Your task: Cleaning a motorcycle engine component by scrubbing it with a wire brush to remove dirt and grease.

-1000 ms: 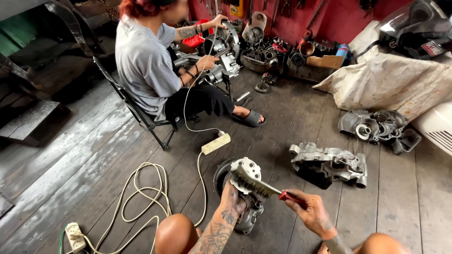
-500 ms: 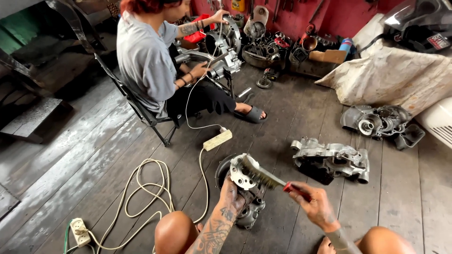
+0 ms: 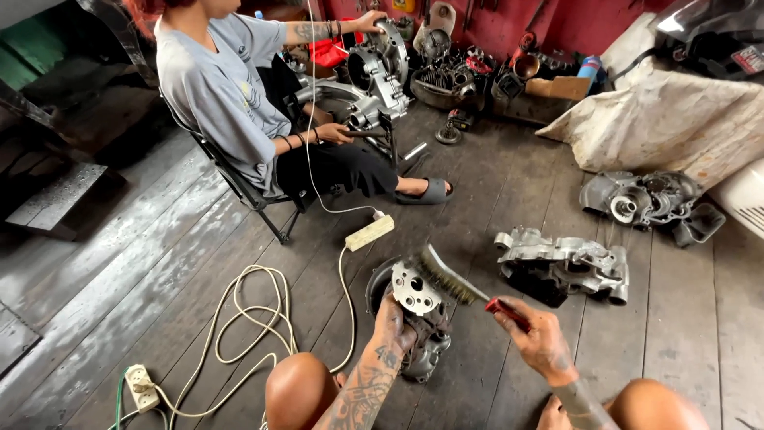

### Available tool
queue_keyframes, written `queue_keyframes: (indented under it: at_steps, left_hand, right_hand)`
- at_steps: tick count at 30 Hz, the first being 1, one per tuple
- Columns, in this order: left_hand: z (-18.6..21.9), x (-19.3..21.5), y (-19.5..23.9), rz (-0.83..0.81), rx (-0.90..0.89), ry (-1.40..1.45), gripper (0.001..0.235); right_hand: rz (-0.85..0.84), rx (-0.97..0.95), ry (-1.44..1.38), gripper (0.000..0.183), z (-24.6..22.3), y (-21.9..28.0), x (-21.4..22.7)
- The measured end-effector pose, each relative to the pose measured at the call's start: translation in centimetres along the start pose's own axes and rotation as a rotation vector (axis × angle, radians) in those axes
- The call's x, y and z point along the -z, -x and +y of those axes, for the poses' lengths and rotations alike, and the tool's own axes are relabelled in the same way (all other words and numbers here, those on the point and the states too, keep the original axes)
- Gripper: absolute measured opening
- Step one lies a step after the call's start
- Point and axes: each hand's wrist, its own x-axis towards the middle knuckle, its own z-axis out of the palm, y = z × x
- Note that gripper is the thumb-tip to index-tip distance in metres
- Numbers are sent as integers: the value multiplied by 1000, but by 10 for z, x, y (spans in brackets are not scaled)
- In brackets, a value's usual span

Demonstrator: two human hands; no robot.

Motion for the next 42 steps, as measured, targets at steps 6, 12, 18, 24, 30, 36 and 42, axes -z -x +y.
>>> queue_keyframes:
  at_steps: [6,12,18,24,30,36,42]
  left_hand:
    - [3,-9,10,-25,2,-2,36]
    - [-1,1,4,-16,43,-9,38]
    - [5,-7,16,-2,22,-55,38]
    - [6,-17,31,12,39,-19,43]
    - [-8,2,4,-47,74,-27,40]
    - [-4,-18,19,37,75,-74,43]
    - [-11,-10,4,39,104,-44,34]
  right_hand:
    - [-59,68,-30,38,12,2,-5]
    - [48,32,47,37,-1,2,0]
    - [-16,31,-46,34,-3,2,1]
    - [-16,86,-29,35,-12,8,2]
    - [-1,49,-17,35,21,8,-1]
    - [17,36,-51,38,-2,10,11]
    - [23,-20,12,41,-4,13,15]
